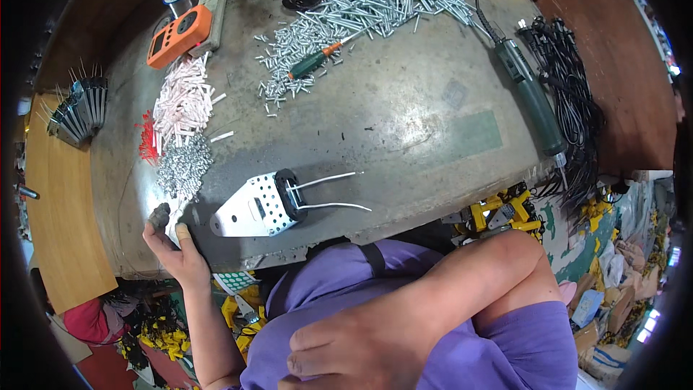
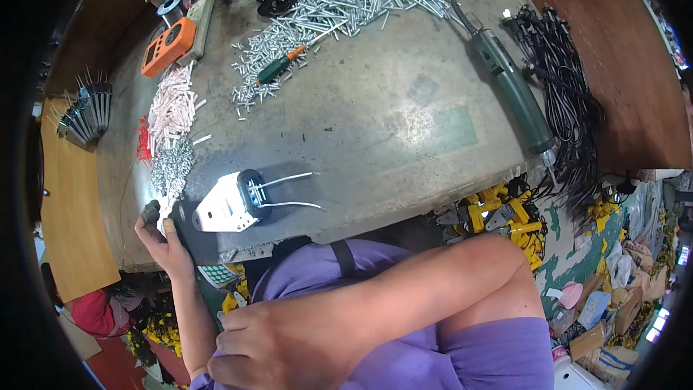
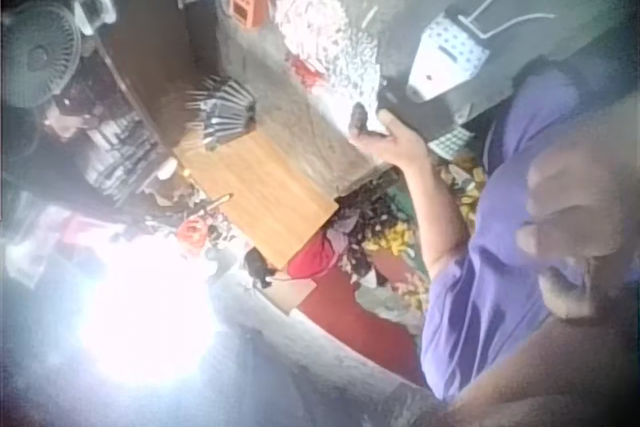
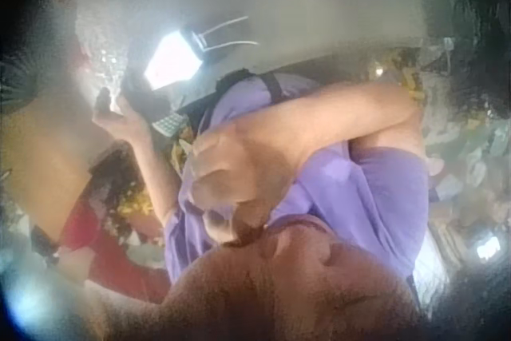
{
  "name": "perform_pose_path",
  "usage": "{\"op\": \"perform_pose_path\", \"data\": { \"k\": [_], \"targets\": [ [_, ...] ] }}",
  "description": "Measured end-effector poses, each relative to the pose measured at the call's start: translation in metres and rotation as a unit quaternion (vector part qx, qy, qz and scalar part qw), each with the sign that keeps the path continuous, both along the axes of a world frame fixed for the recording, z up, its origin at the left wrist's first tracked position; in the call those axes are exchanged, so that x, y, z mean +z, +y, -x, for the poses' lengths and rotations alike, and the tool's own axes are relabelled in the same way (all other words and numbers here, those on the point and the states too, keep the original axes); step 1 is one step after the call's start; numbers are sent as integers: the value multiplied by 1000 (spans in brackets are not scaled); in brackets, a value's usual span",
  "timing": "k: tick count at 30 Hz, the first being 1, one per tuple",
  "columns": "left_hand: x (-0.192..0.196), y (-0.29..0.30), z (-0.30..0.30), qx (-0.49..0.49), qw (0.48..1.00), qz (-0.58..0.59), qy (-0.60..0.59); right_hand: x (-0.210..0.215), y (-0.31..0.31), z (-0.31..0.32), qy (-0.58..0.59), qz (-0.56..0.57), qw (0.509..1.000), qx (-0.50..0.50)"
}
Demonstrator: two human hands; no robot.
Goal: The person connects and solders wires inside a plastic tool housing using a soldering iron, fits the casing over a metal heating plate, drives screws using an electric screwdriver, and then begins assembling another heating tool component.
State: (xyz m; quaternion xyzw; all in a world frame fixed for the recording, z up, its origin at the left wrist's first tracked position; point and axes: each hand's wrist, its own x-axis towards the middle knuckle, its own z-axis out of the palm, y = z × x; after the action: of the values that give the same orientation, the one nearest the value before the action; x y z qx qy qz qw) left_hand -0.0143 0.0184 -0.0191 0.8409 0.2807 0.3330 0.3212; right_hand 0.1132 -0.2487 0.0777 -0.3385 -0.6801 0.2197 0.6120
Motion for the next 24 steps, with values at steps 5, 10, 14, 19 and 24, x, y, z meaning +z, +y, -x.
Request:
{"op": "perform_pose_path", "data": {
  "k": [5, 10, 14, 19, 24],
  "targets": [
    [-2, -1, 3, -2, 1000, -9, -2, -20, 1, 9, 9, -135, 968, -211],
    [-1, 1, 4, 0, 1000, -8, 10, -4, 4, -21, -143, -253, 905, -311],
    [5, -6, -4, -6, 1000, 17, 13, -4, -10, -18, -55, -75, 992, -89],
    [4, -4, -2, 4, 1000, -2, 9, 4, -17, -43, -242, -133, 939, -206],
    [13, -12, -9, -12, 999, -6, 48, 1, -39, -144, -298, 101, 851, -420]
  ]
}}
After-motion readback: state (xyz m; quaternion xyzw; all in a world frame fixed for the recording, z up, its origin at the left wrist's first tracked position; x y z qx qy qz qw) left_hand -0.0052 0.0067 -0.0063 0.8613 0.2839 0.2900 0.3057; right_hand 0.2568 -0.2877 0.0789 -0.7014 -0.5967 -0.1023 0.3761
